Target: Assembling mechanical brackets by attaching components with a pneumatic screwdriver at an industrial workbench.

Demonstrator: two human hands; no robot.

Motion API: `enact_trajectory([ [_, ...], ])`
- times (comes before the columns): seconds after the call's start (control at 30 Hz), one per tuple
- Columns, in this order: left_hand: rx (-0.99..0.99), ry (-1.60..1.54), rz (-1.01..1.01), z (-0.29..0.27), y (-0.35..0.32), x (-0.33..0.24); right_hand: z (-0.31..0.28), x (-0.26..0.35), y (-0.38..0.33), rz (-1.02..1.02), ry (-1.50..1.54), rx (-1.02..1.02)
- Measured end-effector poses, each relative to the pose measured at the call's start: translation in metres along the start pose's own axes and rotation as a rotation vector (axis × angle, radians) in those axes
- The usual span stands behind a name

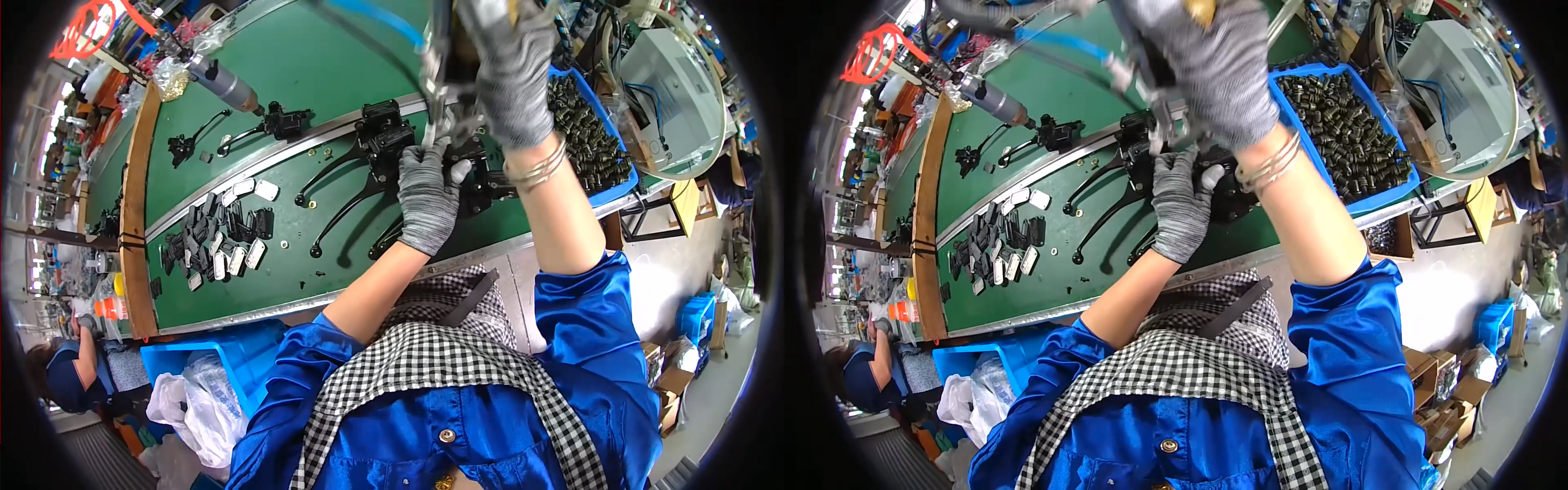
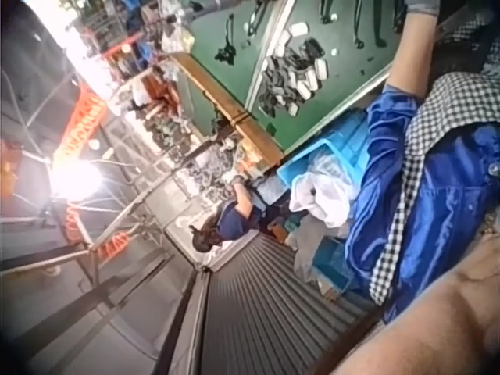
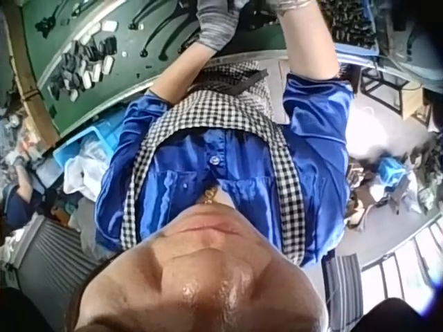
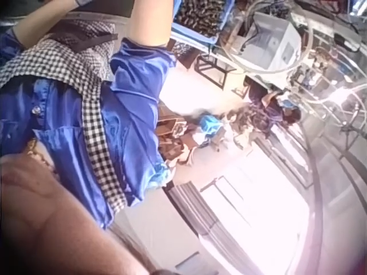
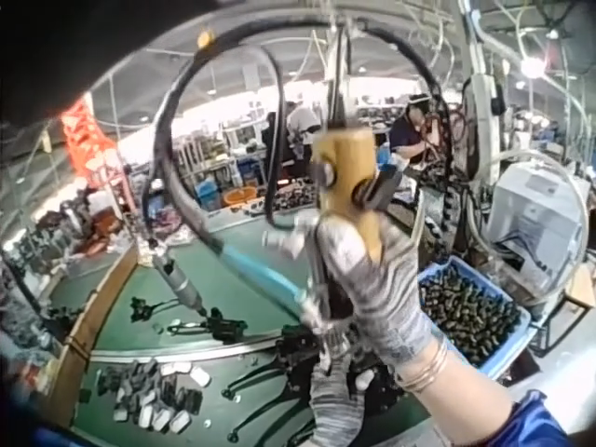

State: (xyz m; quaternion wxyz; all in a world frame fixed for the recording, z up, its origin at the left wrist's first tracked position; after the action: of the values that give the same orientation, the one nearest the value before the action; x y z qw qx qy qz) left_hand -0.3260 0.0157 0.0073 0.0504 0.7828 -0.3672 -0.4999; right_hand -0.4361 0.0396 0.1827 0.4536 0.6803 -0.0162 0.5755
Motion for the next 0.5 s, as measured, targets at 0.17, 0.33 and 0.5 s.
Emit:
enact_trajectory([
  [0.17,-0.106,0.057,0.170,-0.038,-0.007,-0.026,-0.036,-0.037,0.067,-0.022,0.022,-0.032],
  [0.33,-0.178,0.200,0.053,-0.068,0.030,0.030,0.006,-0.037,0.067,-0.022,0.050,-0.018],
  [0.5,-0.016,-0.001,-0.103,-0.064,0.025,0.048,0.032,-0.032,0.049,-0.003,0.044,-0.036],
])
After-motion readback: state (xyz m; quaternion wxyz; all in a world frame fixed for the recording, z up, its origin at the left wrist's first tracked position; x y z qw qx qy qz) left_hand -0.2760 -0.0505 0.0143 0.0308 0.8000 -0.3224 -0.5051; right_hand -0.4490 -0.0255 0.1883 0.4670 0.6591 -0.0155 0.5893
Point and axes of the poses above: each hand's wrist, its own y-axis towards the middle knuckle, its own z-axis out of the palm, x = y × z, the point moved 5 cm from there along y, towards the middle knuckle, and after that the axes turned 9 degrees about -y, right-handed, at the moved point
